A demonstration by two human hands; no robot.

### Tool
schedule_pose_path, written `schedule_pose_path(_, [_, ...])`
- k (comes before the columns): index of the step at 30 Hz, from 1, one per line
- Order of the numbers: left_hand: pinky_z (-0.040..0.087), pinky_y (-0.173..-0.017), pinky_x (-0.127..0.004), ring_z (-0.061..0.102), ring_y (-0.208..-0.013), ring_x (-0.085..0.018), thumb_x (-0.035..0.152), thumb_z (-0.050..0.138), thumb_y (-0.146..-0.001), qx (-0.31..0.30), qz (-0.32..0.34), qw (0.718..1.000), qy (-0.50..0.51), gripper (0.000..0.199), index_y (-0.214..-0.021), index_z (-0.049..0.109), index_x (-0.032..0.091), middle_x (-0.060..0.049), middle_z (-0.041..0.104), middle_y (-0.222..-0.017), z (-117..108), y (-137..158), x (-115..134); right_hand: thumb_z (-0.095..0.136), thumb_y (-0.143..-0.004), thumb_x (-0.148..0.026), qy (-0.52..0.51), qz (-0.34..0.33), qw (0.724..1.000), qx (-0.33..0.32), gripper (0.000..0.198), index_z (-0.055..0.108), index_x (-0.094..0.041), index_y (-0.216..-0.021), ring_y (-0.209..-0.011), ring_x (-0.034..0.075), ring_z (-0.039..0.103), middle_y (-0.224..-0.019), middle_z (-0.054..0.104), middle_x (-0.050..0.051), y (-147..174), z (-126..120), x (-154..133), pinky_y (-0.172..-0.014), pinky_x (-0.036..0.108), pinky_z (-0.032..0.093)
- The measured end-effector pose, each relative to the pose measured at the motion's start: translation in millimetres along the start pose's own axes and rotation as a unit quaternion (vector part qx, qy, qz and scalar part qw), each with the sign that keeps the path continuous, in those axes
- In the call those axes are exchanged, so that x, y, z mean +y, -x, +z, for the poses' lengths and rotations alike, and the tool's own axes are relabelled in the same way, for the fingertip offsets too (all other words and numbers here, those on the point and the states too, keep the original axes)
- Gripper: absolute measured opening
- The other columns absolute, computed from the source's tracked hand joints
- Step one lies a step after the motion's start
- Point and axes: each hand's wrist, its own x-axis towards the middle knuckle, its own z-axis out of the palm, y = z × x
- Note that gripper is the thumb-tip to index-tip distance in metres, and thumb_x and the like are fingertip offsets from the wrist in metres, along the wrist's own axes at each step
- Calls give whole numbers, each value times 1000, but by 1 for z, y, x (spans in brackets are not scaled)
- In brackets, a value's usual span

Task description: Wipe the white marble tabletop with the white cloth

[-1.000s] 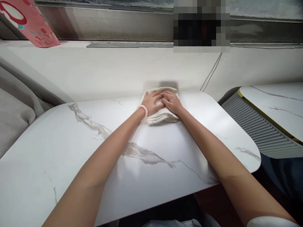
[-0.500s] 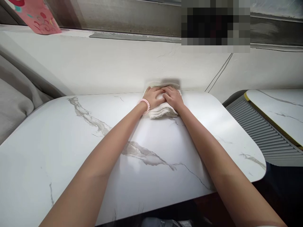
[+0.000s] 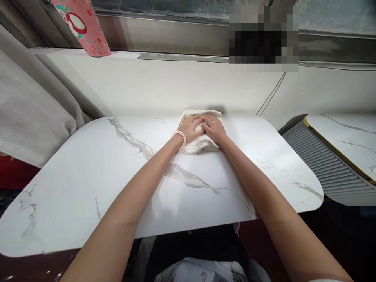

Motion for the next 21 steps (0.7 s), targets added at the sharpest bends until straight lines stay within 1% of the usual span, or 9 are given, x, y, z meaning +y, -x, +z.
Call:
schedule_pose_path(3, [10,-121,-49,35,-140,-22,42,40,-93,-1,-1,1000,-16,49,-138,50,24,-6,47,-148,-2,15,9,41,-86,-24,7,-5,1000,-14,37,62,-20,-116,-121,28,50,-127,62,9,12,-4,-9,-108,47,35])
schedule_pose_path(7, [10,-121,-51,33,-142,-25,40,38,-95,-9,9,999,-45,50,-139,47,18,-10,45,-149,-6,44,24,37,-89,-23,20,-24,999,-32,39,60,-19,-120,-123,27,49,-129,61,10,37,-10,-26,-108,46,35])
schedule_pose_path(11, [11,-121,-53,31,-143,-28,40,39,-95,-15,17,998,-60,51,-138,47,14,-12,45,-148,-8,80,42,34,-92,-23,45,-39,997,-41,40,58,-17,-123,-125,27,48,-131,59,11,69,-17,-46,-109,45,34])
schedule_pose_path(16, [13,-120,-58,31,-143,-32,39,38,-94,-4,-12,997,-78,54,-139,46,9,-18,43,-150,-7,134,72,32,-94,-22,48,-100,992,-54,40,57,-14,-124,-124,26,49,-129,59,12,114,-29,-76,-110,44,34])
schedule_pose_path(18, [14,-119,-60,31,-143,-34,40,38,-94,-1,-1,997,-75,56,-138,47,7,-19,42,-150,-7,155,82,32,-95,-22,49,-110,991,-60,40,56,-13,-126,-124,26,48,-130,58,13,133,-35,-88,-112,45,33])
schedule_pose_path(21, [15,-118,-61,33,-142,-35,42,38,-94,3,31,998,-62,56,-137,48,7,-20,43,-149,-8,178,90,33,-95,-23,55,-95,992,-69,41,54,-11,-129,-127,28,46,-133,56,14,155,-40,-105,-114,48,30])
